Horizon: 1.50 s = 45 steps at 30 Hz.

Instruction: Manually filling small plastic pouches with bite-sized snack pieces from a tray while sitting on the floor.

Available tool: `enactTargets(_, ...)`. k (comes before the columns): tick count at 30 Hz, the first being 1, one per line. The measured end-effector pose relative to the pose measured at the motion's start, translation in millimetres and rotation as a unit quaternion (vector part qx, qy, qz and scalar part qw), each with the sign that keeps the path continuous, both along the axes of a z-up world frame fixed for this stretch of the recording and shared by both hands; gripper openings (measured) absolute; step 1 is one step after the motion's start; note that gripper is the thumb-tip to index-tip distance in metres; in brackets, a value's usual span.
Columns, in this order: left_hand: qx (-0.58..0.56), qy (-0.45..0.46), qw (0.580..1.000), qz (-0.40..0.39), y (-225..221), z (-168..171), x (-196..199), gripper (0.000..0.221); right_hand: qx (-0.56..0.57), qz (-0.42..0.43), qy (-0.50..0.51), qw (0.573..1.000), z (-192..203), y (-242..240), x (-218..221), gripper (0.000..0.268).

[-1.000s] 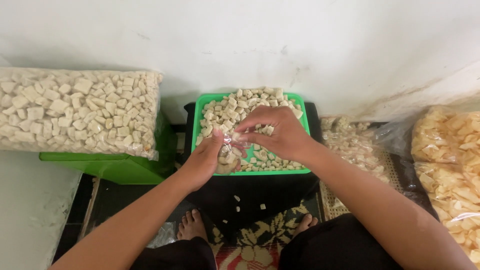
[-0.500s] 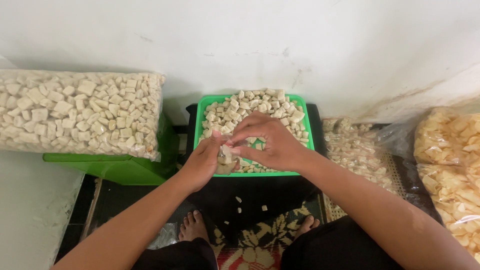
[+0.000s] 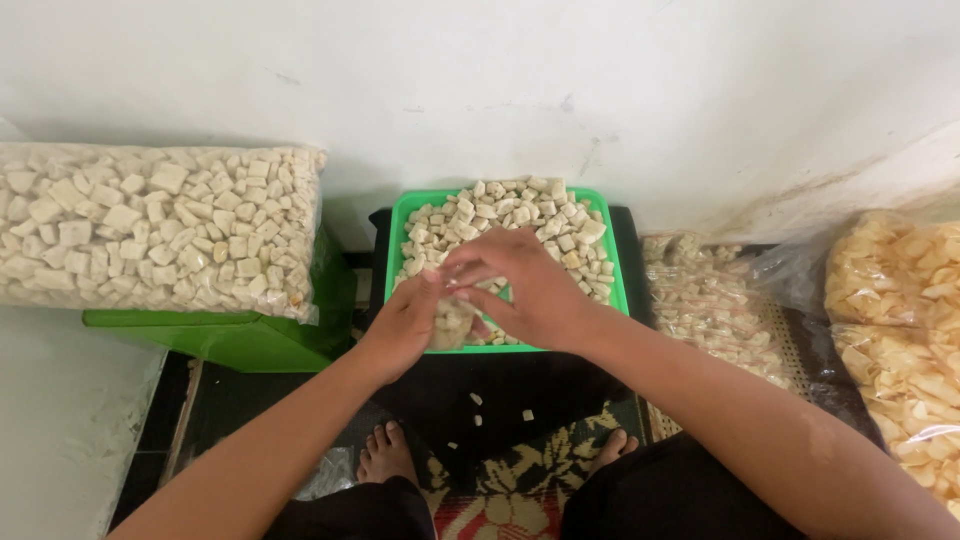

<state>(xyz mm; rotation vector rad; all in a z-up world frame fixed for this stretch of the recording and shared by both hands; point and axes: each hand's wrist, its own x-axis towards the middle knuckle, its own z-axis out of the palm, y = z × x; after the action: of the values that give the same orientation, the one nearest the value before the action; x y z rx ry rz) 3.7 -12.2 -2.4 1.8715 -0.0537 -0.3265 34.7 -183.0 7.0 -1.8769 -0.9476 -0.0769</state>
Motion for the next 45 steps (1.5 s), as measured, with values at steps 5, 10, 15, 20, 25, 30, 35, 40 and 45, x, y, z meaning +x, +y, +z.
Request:
enactTargets(5,-0.126,-0.016,0.992,0.017,7,5,-2,0.044,0.008,-0.063,-0.006,0.998,-8,-15,16,0.036)
enactTargets(10,-0.241,0.041,0.969,0.022,13,-28,13,0.043,0.019,-0.054,0.005,0.998,-7,-23,22,0.036)
enactTargets(15,-0.240,-0.006,0.971,0.016,13,-33,17,0.041,0.045,-0.083,-0.005,0.996,-17,-28,33,0.027)
enactTargets(20,-0.209,-0.028,0.977,0.034,15,-27,13,0.038,-0.004,-0.061,0.027,0.998,-6,-24,25,0.023)
enactTargets(25,-0.168,-0.036,0.983,0.070,19,-24,11,0.022,-0.048,-0.074,0.113,0.990,-14,-24,27,0.011)
enactTargets(30,-0.130,-0.084,0.981,0.114,20,-30,19,0.018,-0.062,-0.096,0.148,0.982,-12,-23,25,0.012)
enactTargets(35,-0.102,-0.071,0.986,0.115,16,-35,17,0.016,-0.066,-0.075,0.112,0.989,-18,-23,30,0.009)
enactTargets(40,-0.089,-0.083,0.985,0.126,14,-30,16,0.013,-0.040,-0.069,0.097,0.992,-18,-25,29,0.005)
enactTargets(45,-0.102,-0.081,0.983,0.129,7,-23,18,0.017,-0.021,-0.068,0.075,0.995,-22,-32,33,0.008)
